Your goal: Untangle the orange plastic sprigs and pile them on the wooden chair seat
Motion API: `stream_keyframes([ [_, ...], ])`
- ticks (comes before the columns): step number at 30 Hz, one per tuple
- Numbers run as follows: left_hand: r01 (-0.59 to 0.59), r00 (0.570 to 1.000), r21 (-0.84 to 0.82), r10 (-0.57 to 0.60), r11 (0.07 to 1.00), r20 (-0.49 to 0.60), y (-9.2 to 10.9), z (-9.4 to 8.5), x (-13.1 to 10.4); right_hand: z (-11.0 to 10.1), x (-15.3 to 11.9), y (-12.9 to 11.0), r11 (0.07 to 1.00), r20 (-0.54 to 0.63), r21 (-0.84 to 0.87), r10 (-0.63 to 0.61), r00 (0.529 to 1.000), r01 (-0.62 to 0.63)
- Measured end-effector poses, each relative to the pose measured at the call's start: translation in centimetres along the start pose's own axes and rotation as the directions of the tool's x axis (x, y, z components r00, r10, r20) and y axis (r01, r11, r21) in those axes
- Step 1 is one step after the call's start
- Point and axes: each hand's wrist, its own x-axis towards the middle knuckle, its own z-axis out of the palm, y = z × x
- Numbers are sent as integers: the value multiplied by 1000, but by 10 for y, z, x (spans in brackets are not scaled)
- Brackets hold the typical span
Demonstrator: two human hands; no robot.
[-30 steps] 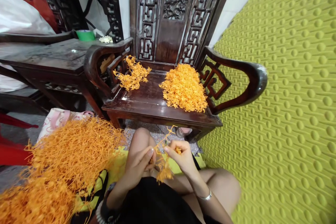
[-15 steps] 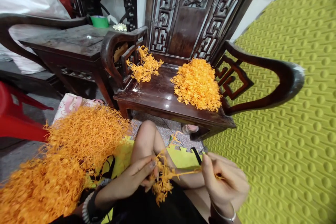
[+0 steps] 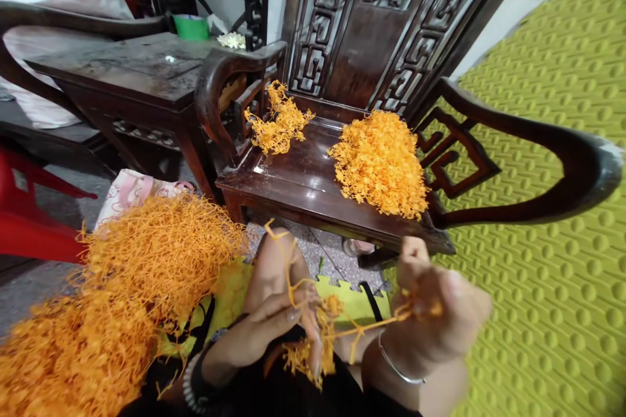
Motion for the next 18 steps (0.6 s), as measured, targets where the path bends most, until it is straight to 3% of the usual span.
stream_keyframes([
  [3, 47, 983, -159, -17, 986, 185, -5, 8, 18, 11, 4, 12, 988, 109, 118, 89, 990, -102],
  [5, 141, 948, -113, -102, 983, 301, -6, 15, 28, 14, 7, 18, 986, 246, 22, 155, 957, -165],
  [6, 185, 939, -65, -157, 981, 305, -6, 17, 32, 14, 9, 20, 986, 272, -55, 168, 948, -158],
  [9, 280, 924, 37, -280, 959, 261, -2, 13, 39, 7, 16, 22, 964, 264, -263, 96, 960, -24],
  [15, 302, 913, 57, -306, 952, 269, 9, -9, 37, -19, 17, 4, 831, 355, -460, -151, 923, 313],
  [18, 315, 895, 38, -310, 948, 321, 17, -1, 31, -25, 6, 0, 785, 243, -509, -263, 934, 354],
])
